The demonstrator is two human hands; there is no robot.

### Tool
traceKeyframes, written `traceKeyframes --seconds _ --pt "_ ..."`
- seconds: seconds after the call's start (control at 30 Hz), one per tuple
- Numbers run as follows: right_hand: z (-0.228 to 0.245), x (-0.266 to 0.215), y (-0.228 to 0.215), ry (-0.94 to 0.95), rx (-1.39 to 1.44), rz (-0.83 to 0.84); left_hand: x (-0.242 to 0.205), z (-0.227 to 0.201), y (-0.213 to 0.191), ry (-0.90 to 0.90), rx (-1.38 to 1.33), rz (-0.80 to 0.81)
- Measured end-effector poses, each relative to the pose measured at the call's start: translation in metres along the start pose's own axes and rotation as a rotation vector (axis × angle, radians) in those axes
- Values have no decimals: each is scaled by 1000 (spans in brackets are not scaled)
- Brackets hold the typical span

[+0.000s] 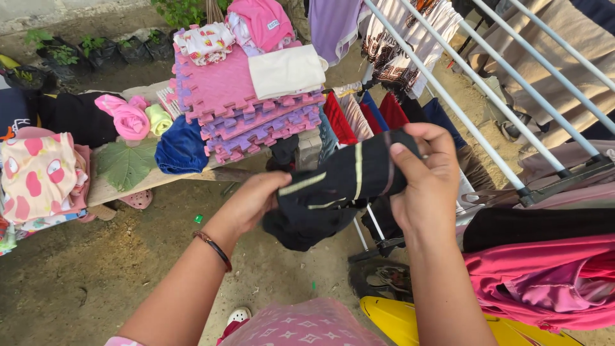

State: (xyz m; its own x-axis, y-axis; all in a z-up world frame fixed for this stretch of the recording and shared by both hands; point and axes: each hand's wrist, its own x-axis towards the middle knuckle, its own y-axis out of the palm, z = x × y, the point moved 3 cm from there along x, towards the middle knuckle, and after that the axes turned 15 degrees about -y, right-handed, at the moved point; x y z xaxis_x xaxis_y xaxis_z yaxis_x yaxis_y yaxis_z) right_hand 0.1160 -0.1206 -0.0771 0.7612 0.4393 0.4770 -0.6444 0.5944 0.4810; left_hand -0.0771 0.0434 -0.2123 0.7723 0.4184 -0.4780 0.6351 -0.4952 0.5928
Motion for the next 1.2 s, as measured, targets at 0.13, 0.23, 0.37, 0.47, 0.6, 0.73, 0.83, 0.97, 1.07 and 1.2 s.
traceKeyframes --seconds 0.13,0.23,0.37,0.47,0.6,0.73,0.83,0.97,1.07,1.2 --pt "-5 -17 33 133 -33 365 -5 16 12 -469 283 196" --pt "0 -45 70 217 -128 789 -6 22 25 -603 279 321" --pt "4 -57 77 404 -197 996 -14 9 61 -250 -51 828" --pt "-30 -29 15 373 -183 474 -24 1 80 -84 -212 1031" --pt "-67 -24 -26 208 -624 319 -17 3 79 -169 -218 721" --pt "-97 -32 -38 108 -976 468 -9 6 69 -262 -188 319" --pt "-123 -28 -69 94 -1076 414 -4 9 56 -316 -157 240" --pt "-145 -10 -101 598 -397 169 11 -3 32 -96 309 341" --pt "-100 4 -52 786 -49 21 20 -8 17 -249 655 236" --pt "-115 0 -37 709 -205 178 -14 -28 61 251 1279 -246"
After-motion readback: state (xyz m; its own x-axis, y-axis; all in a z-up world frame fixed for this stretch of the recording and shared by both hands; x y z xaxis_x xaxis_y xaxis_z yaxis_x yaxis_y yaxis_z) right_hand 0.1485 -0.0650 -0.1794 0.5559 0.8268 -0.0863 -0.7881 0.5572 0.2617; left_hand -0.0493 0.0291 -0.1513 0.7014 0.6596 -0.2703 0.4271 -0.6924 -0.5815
